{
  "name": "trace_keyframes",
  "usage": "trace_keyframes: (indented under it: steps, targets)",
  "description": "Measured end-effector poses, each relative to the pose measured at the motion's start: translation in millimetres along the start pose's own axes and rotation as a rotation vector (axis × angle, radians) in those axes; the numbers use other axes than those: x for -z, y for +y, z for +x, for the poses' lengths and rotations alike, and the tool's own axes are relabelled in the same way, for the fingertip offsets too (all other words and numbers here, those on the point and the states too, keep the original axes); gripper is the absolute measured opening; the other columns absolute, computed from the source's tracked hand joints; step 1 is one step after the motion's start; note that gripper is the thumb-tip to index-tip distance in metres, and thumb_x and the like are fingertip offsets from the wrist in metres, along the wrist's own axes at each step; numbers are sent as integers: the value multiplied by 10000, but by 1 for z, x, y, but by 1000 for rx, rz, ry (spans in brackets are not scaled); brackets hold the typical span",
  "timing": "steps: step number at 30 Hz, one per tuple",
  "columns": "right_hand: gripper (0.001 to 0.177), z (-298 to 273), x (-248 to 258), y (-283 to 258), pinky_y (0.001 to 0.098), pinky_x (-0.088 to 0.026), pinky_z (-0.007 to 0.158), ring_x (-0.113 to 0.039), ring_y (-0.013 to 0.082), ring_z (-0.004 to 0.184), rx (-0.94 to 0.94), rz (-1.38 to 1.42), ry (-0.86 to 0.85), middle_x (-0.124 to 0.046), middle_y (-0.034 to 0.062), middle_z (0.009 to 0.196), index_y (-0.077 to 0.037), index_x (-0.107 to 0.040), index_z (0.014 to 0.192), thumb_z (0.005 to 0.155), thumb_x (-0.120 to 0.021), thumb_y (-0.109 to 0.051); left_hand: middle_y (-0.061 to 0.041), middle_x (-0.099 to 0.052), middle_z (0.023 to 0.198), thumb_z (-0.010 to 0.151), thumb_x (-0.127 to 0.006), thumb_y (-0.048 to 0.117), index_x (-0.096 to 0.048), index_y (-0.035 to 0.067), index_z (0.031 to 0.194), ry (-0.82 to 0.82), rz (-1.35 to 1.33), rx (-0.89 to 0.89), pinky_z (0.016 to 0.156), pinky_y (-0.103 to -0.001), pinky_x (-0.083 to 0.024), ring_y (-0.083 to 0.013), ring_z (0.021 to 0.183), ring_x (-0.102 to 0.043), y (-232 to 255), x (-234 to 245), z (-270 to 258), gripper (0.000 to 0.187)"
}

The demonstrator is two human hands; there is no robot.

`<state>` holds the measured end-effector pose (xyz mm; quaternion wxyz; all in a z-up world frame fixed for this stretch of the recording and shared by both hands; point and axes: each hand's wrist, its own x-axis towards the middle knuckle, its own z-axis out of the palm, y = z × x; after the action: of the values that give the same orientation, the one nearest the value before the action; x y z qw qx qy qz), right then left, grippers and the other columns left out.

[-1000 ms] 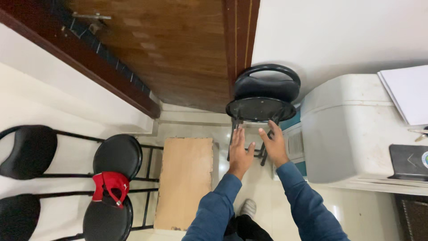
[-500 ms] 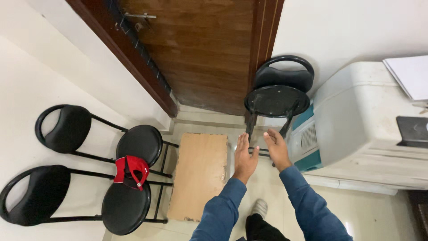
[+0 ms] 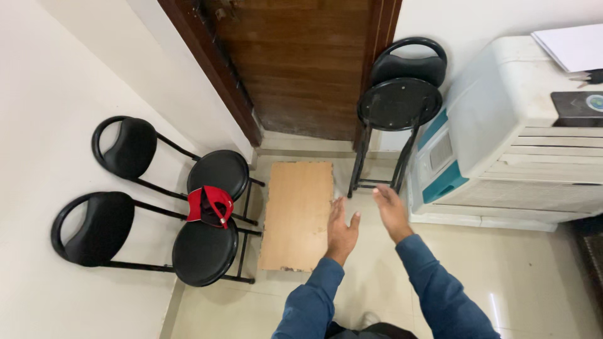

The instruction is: The person assembles a white plastic cooler by attaching its lid and handle, then reattaching the lid. They also move a black chair and a piece of cardboard to clear space.

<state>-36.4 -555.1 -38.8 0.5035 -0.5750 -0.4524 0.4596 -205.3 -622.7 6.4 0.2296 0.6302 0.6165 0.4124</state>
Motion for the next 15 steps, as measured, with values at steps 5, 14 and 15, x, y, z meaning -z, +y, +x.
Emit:
trace_keyframes:
  steps: [5,14,15]
  targets:
    - [494,-44,-15,21,315,-504,929,-632,183,1072,-53,66,-66,-714,89,1203,-29,-643,1322,975,-660,-381,-293,-497,1495,957,-663,224,-466,-61,1458,45,13,49,1186,-449,-349,-416,1426,-440,-13,0,-45,610]
    - [501,-118,-20,12,334,-517,879,-661,165,1054,-298,37,-224,-706,39,1161,-53,-634,1334,982,-610,-409,-241,-478,1534,967,-663,239,-455,-39,1480,76,9,176,1191,-430,-323,-384,1457,-406,-33,12,-117,619]
    - [501,-123,-24,13,336,-516,880,-660,167,1055,-298,29,-234,-707,41,1165,-54,-635,1335,979,-614,-406,-233,-487,1532,969,-661,248,-464,-32,1476,83,8,191,1196,-422,-328,-373,1460,-414,-35,16,-119,611]
